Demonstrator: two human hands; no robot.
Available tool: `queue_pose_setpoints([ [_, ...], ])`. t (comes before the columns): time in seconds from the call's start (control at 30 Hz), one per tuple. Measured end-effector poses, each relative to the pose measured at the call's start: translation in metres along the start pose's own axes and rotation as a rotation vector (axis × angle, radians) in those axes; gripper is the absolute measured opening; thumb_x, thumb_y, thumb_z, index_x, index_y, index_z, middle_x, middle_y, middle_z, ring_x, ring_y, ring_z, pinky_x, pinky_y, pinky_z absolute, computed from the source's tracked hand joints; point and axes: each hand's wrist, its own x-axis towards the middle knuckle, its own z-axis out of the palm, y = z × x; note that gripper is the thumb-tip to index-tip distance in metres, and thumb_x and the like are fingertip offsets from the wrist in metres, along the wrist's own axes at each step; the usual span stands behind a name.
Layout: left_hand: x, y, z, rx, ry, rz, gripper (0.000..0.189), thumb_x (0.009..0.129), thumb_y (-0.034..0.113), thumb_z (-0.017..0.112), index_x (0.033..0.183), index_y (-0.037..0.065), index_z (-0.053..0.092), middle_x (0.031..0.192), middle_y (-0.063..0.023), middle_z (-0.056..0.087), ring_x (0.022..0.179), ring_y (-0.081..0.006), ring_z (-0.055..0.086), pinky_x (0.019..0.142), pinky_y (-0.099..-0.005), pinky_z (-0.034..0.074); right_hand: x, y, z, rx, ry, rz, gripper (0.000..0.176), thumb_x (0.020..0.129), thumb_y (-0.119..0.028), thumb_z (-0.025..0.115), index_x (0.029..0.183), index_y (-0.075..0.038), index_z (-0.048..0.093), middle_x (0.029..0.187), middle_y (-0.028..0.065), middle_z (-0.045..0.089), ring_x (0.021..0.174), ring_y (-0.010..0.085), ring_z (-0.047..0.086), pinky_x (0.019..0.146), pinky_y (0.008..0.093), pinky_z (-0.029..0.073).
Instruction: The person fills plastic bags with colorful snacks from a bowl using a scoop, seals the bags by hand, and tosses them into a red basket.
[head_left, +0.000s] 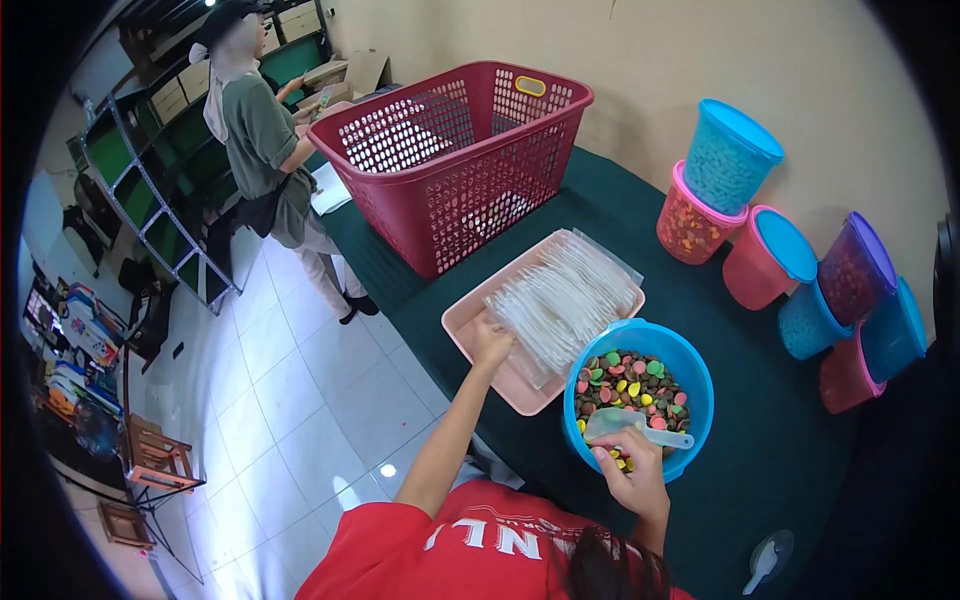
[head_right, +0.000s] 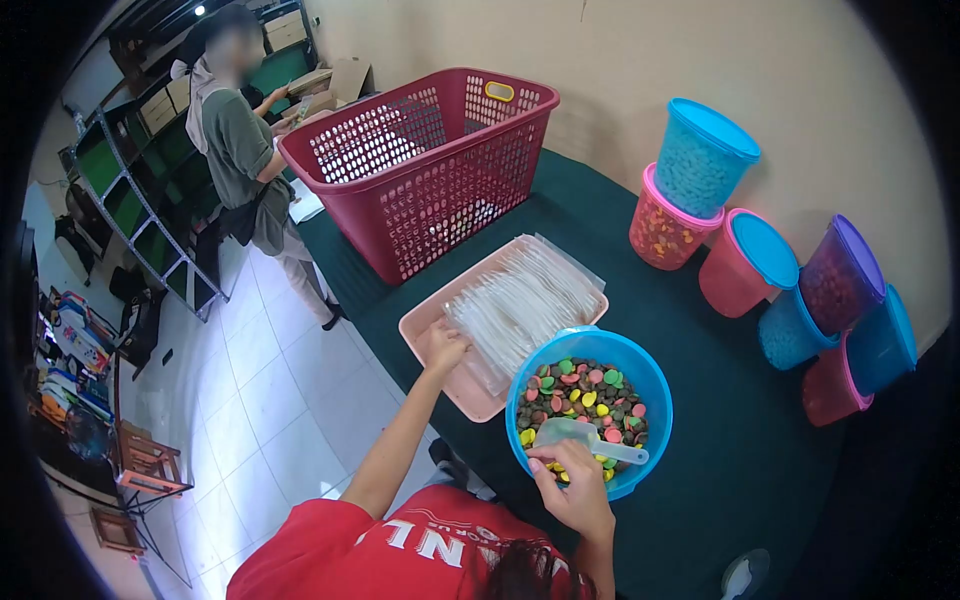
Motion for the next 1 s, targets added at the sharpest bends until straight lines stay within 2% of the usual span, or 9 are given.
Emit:
queue_pose_setpoints([
  [0.17, -0.012, 0.028, -0.004, -0.206, 0.011, -0.123, 0.063, 0.065, -0.001, 0.069, 0.112, -0.003, 0.027, 0.085, -0.0167, 0.056, 0.073, -0.0157, 0.058, 0.049, -0.0231, 0.047, 0.001, 0.003, -0.003, 0.008, -0.042, -0.025, 0.008, 0.072, -0.004, 0.059, 0.079, -0.001, 0.06, 0.072, 0.0103, 0.058, 0.069, 0.0247, 0.055, 0.063, 0.0316, 0.042],
  [0.27, -0.022, 0.033, -0.006, -0.289, 0.011, -0.025, 0.058, 0.068, 0.004, 0.07, 0.111, 0.0, 0.03, 0.074, -0.0083, 0.056, 0.069, -0.0112, 0.056, 0.05, -0.0206, 0.045, 0.0, 0.006, -0.003, 0.018, -0.045, -0.027, 0.008, 0.072, -0.004, 0.059, 0.079, -0.001, 0.06, 0.073, 0.0106, 0.058, 0.068, 0.0248, 0.055, 0.063, 0.0318, 0.042],
  [0.33, -0.04, 0.047, -0.01, -0.364, 0.072, 0.204, 0.046, 0.074, 0.003, 0.062, 0.109, 0.002, 0.032, 0.066, -0.003, 0.051, 0.058, -0.0098, 0.05, 0.051, -0.0207, 0.042, -0.001, 0.007, -0.004, 0.011, -0.04, -0.015, 0.008, 0.072, -0.005, 0.059, 0.08, -0.001, 0.06, 0.073, 0.0108, 0.058, 0.068, 0.0253, 0.055, 0.062, 0.032, 0.042],
  [0.4, -0.065, 0.067, -0.014, -0.515, 0.055, 0.296, 0.038, 0.078, 0.001, 0.057, 0.108, 0.004, 0.035, 0.071, -0.0029, 0.048, 0.062, -0.0085, 0.047, 0.057, -0.0204, 0.041, -0.001, 0.007, -0.005, 0.039, -0.016, -0.012, 0.009, 0.072, -0.005, 0.059, 0.08, -0.001, 0.06, 0.073, 0.0105, 0.058, 0.068, 0.0253, 0.055, 0.064, 0.0316, 0.042],
  [0.47, -0.086, 0.077, -0.022, -0.624, -0.03, 0.218, 0.032, 0.078, -0.002, 0.049, 0.107, 0.005, 0.035, 0.092, -0.0048, 0.045, 0.075, -0.0093, 0.048, 0.063, -0.0247, 0.043, 0.0, 0.008, -0.005, 0.067, 0.017, 0.028, 0.009, 0.072, -0.005, 0.059, 0.08, -0.001, 0.06, 0.074, 0.0109, 0.058, 0.069, 0.0254, 0.055, 0.065, 0.0311, 0.043],
  [0.53, -0.109, 0.095, -0.02, -0.724, -0.075, 0.202, 0.033, 0.072, -0.005, 0.046, 0.102, 0.006, 0.036, 0.092, -0.0036, 0.042, 0.076, -0.0124, 0.049, 0.067, -0.029, 0.046, 0.001, 0.008, -0.007, 0.099, 0.046, 0.063, 0.009, 0.072, -0.004, 0.059, 0.08, -0.001, 0.06, 0.075, 0.0113, 0.058, 0.069, 0.0255, 0.055, 0.066, 0.0307, 0.043],
  [0.67, -0.143, 0.118, -0.012, -0.836, -0.158, 0.172, 0.034, 0.066, -0.005, 0.046, 0.095, 0.008, 0.035, 0.088, -0.0032, 0.041, 0.079, -0.0151, 0.05, 0.071, -0.0328, 0.048, 0.004, 0.006, -0.01, 0.113, 0.025, 0.066, 0.023, 0.073, -0.006, 0.06, 0.094, 0.001, 0.055, 0.088, 0.0131, 0.055, 0.076, 0.0233, 0.055, 0.069, 0.0299, 0.043],
  [0.9, -0.172, 0.127, 0.006, -0.596, -0.465, 0.391, 0.037, 0.059, 0.0, 0.059, 0.087, 0.009, 0.036, 0.078, -0.0019, 0.041, 0.07, -0.0092, 0.043, 0.06, -0.0206, 0.037, 0.002, 0.019, -0.002, 0.211, 0.171, 0.147, 0.059, 0.073, -0.012, 0.063, 0.122, 0.003, 0.033, 0.115, 0.0163, 0.042, 0.099, 0.0247, 0.046, 0.084, 0.0338, 0.038],
  [1.0, -0.189, 0.142, 0.02, -0.808, -0.54, 0.219, 0.036, 0.059, -0.003, 0.057, 0.086, 0.009, 0.036, 0.078, -0.0024, 0.043, 0.069, -0.0098, 0.045, 0.059, -0.0213, 0.04, 0.003, 0.02, -0.005, 0.253, 0.101, 0.163, 0.063, 0.073, -0.015, 0.064, 0.124, 0.003, 0.031, 0.117, 0.0162, 0.04, 0.103, 0.0265, 0.045, 0.086, 0.0358, 0.036],
])
